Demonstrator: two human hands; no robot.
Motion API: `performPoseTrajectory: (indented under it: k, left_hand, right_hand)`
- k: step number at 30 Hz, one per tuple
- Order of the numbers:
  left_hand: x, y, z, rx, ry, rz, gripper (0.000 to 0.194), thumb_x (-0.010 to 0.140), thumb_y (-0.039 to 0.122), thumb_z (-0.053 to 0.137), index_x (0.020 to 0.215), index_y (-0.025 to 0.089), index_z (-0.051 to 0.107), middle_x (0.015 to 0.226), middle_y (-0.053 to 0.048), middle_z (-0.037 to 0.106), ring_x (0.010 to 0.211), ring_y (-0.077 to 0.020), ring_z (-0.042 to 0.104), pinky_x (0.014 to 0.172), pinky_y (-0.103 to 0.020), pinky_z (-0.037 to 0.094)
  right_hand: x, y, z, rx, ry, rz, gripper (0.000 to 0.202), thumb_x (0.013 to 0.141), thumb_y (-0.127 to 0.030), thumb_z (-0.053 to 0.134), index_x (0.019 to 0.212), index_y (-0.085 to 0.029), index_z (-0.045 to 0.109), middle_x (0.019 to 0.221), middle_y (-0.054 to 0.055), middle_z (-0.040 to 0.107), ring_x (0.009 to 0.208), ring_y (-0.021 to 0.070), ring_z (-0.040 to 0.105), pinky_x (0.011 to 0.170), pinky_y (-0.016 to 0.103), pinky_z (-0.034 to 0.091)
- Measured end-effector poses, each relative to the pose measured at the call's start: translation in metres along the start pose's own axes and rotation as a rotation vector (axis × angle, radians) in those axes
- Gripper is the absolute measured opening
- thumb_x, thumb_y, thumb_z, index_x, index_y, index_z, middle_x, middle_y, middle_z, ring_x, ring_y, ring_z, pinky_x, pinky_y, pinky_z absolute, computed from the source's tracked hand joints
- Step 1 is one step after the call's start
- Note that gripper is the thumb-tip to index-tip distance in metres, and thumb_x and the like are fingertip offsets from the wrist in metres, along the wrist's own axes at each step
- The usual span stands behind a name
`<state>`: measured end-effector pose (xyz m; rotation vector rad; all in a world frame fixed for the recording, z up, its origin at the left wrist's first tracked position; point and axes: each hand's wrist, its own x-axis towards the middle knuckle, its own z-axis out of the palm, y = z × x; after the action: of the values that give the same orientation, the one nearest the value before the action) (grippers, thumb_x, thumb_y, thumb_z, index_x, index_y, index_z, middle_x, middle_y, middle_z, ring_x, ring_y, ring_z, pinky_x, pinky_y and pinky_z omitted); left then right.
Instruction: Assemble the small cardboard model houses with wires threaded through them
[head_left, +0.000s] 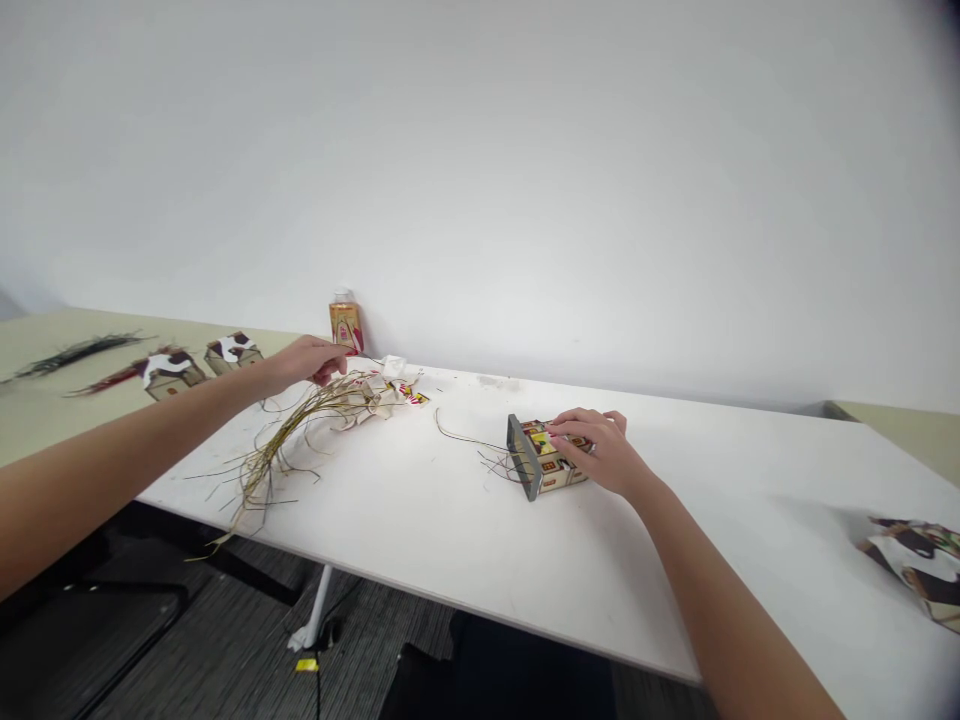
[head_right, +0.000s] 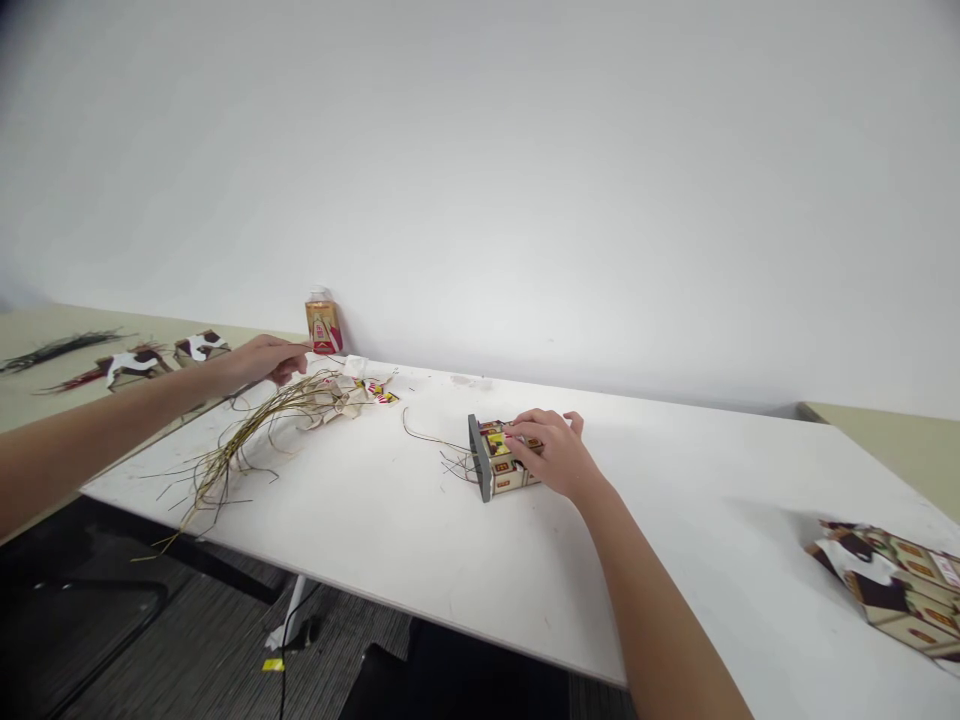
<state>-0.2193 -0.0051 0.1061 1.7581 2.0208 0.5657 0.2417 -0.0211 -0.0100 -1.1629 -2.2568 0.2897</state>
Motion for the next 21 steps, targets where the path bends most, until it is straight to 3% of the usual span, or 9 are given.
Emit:
performPoseTrajectory:
  k: [4,8,11,14,17,19,21]
  left_hand:
    - [0.004,-0.007,0.005,0.299,-0.235,-0.061,0.034,0.069,0.046,0.063,0.057,0.016,0.057,0.05,-0.002,0.047,0.052,-0.0146,0.045,0.055,-0.028,0.035]
    - [0.002,-0.021,0.02,0.552,-0.228,0.008,0.026,0.059,0.041,0.068,0.063,0.017,0.059,0.069,-0.007,0.061,0.073,-0.0242,0.057,0.066,-0.03,0.039]
    - [-0.004,-0.03,0.029,0.741,-0.131,0.019,0.051,0.062,0.051,0.067,0.1,0.017,0.061,0.103,-0.016,0.064,0.095,-0.0334,0.059,0.076,-0.037,0.043]
    - [-0.01,-0.037,0.036,0.802,-0.045,-0.019,0.086,0.056,0.052,0.072,0.128,0.015,0.044,0.127,-0.027,0.05,0.113,-0.0456,0.049,0.081,-0.049,0.043]
    - [-0.011,-0.043,0.039,0.77,-0.071,-0.127,0.094,0.058,0.043,0.072,0.136,0.009,0.033,0.123,-0.032,0.052,0.11,-0.0488,0.051,0.078,-0.051,0.043]
    - [-0.009,-0.048,0.041,0.704,-0.112,-0.223,0.095,0.063,0.038,0.07,0.138,0.001,0.026,0.109,-0.032,0.059,0.099,-0.044,0.058,0.072,-0.046,0.046]
    - [-0.006,-0.054,0.041,0.639,-0.145,-0.292,0.09,0.067,0.035,0.07,0.137,-0.002,0.026,0.096,-0.024,0.065,0.086,-0.0353,0.062,0.066,-0.04,0.048]
  right_hand:
    - [0.0,0.0,0.0,-0.029,0.005,-0.017,0.031,0.093,-0.047,0.043,0.093,-0.035,0.071,0.112,0.002,0.066,0.098,0.0222,0.061,0.095,0.049,0.029]
    - [0.0,0.0,0.0,0.009,-0.007,-0.003,0.03,0.092,-0.047,0.043,0.092,-0.034,0.07,0.112,0.002,0.066,0.1,0.0224,0.06,0.096,0.05,0.027]
    - [0.001,-0.001,0.0,0.021,-0.006,0.0,0.028,0.092,-0.046,0.044,0.092,-0.034,0.07,0.112,0.001,0.066,0.101,0.0216,0.06,0.096,0.049,0.026]
    - [0.001,-0.001,0.0,-0.01,-0.002,-0.005,0.028,0.093,-0.045,0.044,0.092,-0.034,0.07,0.112,0.0,0.066,0.1,0.0209,0.06,0.095,0.047,0.027]
    - [0.0,-0.001,0.0,-0.046,0.003,-0.013,0.029,0.093,-0.044,0.043,0.092,-0.034,0.07,0.113,0.001,0.066,0.101,0.0212,0.06,0.093,0.046,0.028]
    - [0.0,0.0,0.0,-0.05,0.007,-0.015,0.028,0.092,-0.044,0.044,0.093,-0.035,0.071,0.113,0.001,0.066,0.103,0.0218,0.059,0.093,0.046,0.028]
    - [0.0,0.0,0.0,-0.038,0.016,-0.015,0.028,0.092,-0.045,0.045,0.093,-0.035,0.071,0.113,0.001,0.066,0.105,0.0226,0.057,0.094,0.046,0.027]
